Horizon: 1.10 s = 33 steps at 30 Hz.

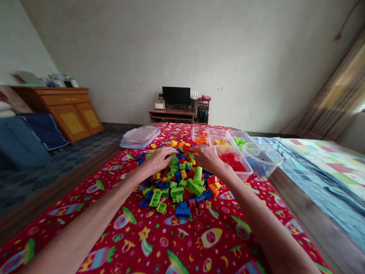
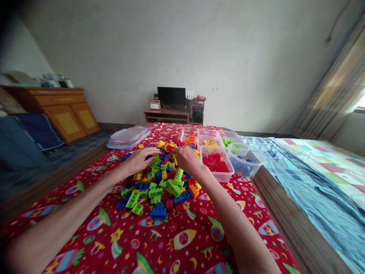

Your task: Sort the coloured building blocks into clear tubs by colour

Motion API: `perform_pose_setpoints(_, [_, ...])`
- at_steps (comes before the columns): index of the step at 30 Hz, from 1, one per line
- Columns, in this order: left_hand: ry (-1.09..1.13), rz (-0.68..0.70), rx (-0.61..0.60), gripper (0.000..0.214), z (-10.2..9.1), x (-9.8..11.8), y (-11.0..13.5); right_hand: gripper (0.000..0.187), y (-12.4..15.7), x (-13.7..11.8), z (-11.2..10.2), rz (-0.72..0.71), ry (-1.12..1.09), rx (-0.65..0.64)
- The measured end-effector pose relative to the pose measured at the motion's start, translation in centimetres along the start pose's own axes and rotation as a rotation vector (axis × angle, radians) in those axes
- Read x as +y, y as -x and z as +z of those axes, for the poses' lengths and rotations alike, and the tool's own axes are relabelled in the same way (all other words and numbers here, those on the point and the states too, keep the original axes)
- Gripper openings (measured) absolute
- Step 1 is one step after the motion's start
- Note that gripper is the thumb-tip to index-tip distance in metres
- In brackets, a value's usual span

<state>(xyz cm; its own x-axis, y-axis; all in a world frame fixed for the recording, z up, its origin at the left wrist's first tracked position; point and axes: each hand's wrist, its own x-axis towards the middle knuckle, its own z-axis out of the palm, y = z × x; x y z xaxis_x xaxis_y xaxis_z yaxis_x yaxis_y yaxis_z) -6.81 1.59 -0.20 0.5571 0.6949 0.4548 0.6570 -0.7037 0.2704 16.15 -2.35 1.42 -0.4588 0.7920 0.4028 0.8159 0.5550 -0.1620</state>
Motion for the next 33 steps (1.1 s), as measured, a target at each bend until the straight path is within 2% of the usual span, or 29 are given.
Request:
perform_pose_setpoints(4, [-0.013,0.067,0.044,0.031,0.4,-0.1,-0.1,0.028,-0.1,-1.1,-0.8,0.038,0.056,0.036])
perform_pose_setpoints(8, [-0.040,0.120,0.002,0.033,2.4,-1.6,0.0,0.029,0.1,-3.0,-1.4,0.042,0.170,0.051])
perform_pose_setpoints(12, [-0.078,0.148,-0.005,0.037,3.8,-2.7,0.4,0.024,0.6,-3.6,-1.1,-0.005,0.213,-0.047])
perform_pose_setpoints(16, [-0.124,0.143,0.020,0.032,3.1,-1.9,0.6,0.022,0.9,-3.5,0.0,-0.003,0.216,-0.197])
perform_pose_setpoints(20, [-0.137,0.104,-0.024,0.028,1.9,-0.8,0.4,0.023,0.6,-3.5,0.4,0.007,0.234,-0.239])
perform_pose_setpoints(27, [-0.127,-0.013,-0.098,0.031,1.1,0.0,0.4,0.016,0.2,-2.6,-0.3,0.051,0.000,-0.012])
perform_pose_setpoints(33, [-0.059,-0.043,-0.166,0.045,0.0,0.8,0.5,0.011,-0.4,-2.1,-0.4,0.121,-0.220,0.098])
